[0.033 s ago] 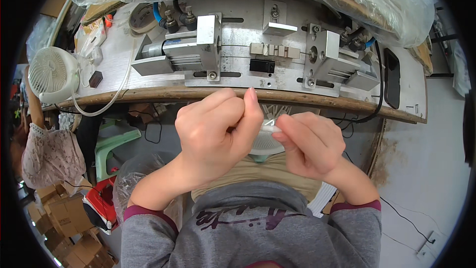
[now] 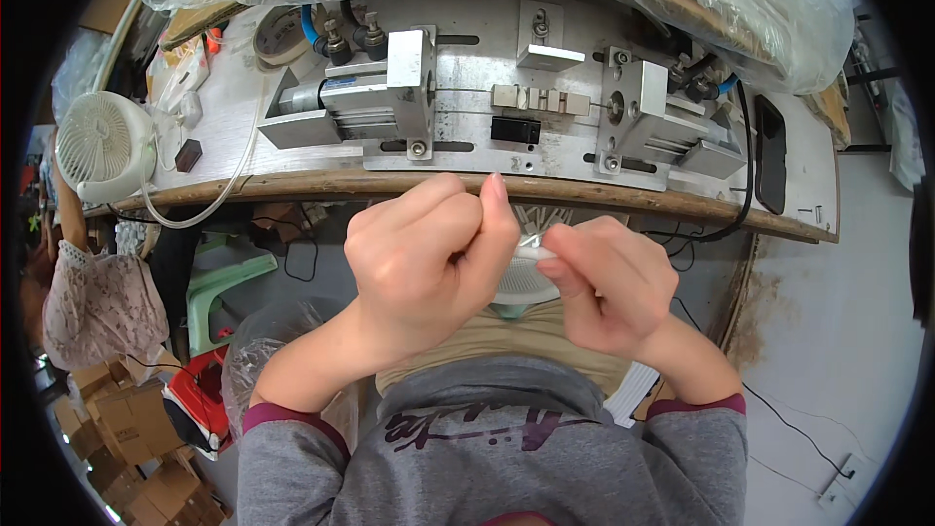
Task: Assembling small white plastic components using a pneumatic assembly machine.
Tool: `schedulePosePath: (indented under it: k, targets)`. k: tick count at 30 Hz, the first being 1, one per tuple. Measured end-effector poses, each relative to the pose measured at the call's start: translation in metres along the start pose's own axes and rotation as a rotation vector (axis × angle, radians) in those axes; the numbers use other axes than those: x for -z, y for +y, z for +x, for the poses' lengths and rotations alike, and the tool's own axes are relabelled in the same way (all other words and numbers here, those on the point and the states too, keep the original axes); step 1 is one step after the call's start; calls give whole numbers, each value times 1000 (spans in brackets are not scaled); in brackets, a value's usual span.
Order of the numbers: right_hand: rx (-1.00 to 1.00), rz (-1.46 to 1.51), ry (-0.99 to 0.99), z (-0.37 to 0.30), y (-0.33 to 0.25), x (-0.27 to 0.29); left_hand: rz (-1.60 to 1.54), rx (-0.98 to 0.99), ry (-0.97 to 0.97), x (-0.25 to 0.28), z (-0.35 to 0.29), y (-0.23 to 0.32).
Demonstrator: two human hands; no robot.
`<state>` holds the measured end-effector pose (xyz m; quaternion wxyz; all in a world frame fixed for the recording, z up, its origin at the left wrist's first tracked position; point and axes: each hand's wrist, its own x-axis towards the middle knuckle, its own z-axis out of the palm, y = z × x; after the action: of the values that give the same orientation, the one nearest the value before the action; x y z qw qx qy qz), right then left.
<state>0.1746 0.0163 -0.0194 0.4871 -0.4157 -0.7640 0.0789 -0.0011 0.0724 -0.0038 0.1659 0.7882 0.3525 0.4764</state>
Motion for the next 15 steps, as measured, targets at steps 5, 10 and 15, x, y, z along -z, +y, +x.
schedulePosePath:
  k: [5, 10, 15]
  targets:
    - [-533, 394, -114, -2, -8, 4, 148, -299, 41, -1, 2, -15]
    - [-1159, 1070, -308, 20, 0, 19, 181, -541, 29, 1, 13, -24]
    - [-855, 677, -117, 54, 9, 42, -183, 26, -210, 22, 27, -7]
